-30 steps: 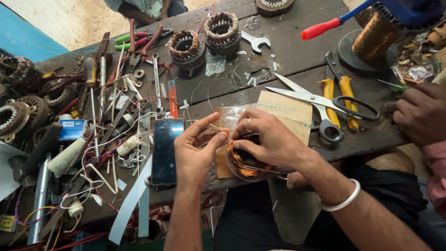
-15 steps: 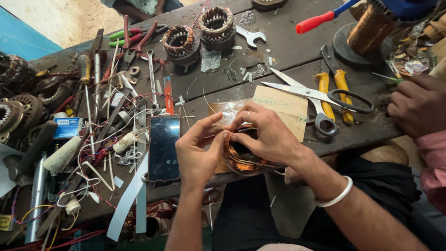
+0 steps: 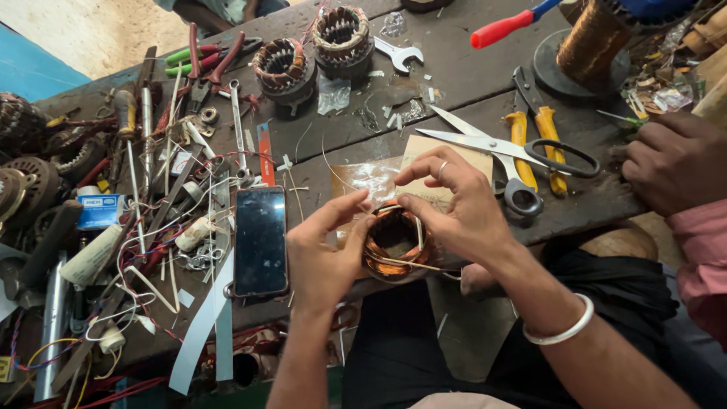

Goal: The person winds copper wire around a motor stator core, using a wooden stick to separate layers and scissors to trim the wire. They repeatedly insert the stick, wind the wire, and cut the excess to build up the coil.

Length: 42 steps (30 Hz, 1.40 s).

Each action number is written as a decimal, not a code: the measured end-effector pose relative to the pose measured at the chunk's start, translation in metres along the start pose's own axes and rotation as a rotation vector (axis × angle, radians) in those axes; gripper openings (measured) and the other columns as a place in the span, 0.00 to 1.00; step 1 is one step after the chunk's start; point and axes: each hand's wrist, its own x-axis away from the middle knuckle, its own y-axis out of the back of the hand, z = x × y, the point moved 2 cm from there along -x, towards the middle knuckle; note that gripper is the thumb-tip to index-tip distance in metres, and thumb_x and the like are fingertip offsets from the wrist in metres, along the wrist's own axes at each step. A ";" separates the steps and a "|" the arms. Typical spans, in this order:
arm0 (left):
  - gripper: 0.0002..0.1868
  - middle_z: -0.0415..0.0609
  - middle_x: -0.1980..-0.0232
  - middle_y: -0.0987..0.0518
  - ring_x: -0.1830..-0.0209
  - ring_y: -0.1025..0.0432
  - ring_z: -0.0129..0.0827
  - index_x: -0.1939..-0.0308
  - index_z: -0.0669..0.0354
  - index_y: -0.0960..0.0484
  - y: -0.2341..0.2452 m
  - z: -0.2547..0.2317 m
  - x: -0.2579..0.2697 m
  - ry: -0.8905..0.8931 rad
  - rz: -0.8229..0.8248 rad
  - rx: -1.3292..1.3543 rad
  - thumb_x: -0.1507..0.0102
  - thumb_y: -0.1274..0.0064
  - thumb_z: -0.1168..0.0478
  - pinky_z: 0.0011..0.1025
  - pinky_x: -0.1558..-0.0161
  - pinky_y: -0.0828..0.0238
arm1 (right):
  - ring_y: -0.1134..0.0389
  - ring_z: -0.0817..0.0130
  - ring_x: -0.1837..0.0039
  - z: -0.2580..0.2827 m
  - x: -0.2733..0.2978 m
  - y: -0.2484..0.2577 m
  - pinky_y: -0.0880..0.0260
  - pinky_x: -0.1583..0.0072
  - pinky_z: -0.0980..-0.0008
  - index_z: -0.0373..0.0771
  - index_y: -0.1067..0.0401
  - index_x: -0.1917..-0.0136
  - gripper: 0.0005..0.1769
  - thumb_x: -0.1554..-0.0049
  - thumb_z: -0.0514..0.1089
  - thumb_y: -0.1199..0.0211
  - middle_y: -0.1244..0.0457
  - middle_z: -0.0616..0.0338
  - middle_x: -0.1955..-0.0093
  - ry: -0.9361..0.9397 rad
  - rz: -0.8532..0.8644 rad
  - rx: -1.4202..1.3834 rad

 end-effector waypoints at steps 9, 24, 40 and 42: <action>0.14 0.50 0.56 0.13 0.56 0.16 0.30 0.49 0.62 0.14 0.003 0.003 -0.002 -0.029 -0.052 0.041 0.39 0.36 0.71 0.26 0.51 0.19 | 0.29 0.69 0.42 -0.002 0.003 0.006 0.28 0.42 0.67 0.40 0.22 0.48 0.12 0.47 0.39 0.28 0.32 0.60 0.46 0.000 -0.016 -0.039; 0.19 0.49 0.55 0.13 0.56 0.17 0.31 0.46 0.59 0.15 0.002 -0.008 -0.001 -0.024 -0.012 -0.045 0.42 0.35 0.69 0.28 0.56 0.20 | 0.29 0.69 0.42 -0.002 0.007 0.006 0.28 0.42 0.68 0.39 0.22 0.49 0.12 0.46 0.41 0.28 0.32 0.60 0.47 0.017 -0.017 -0.056; 0.07 0.48 0.59 0.14 0.60 0.18 0.35 0.59 0.59 0.13 0.016 -0.015 -0.017 -0.077 0.048 -0.101 0.41 0.38 0.68 0.30 0.62 0.23 | 0.31 0.55 0.41 0.005 -0.016 -0.023 0.31 0.39 0.60 0.38 0.24 0.53 0.09 0.48 0.39 0.30 0.33 0.53 0.49 0.198 0.210 0.087; 0.06 0.49 0.59 0.15 0.59 0.18 0.37 0.60 0.60 0.13 0.017 -0.018 -0.017 -0.153 0.056 -0.118 0.41 0.38 0.68 0.32 0.58 0.24 | 0.31 0.56 0.42 0.005 -0.019 -0.024 0.30 0.41 0.60 0.37 0.24 0.55 0.08 0.49 0.38 0.30 0.33 0.54 0.50 0.178 0.229 0.104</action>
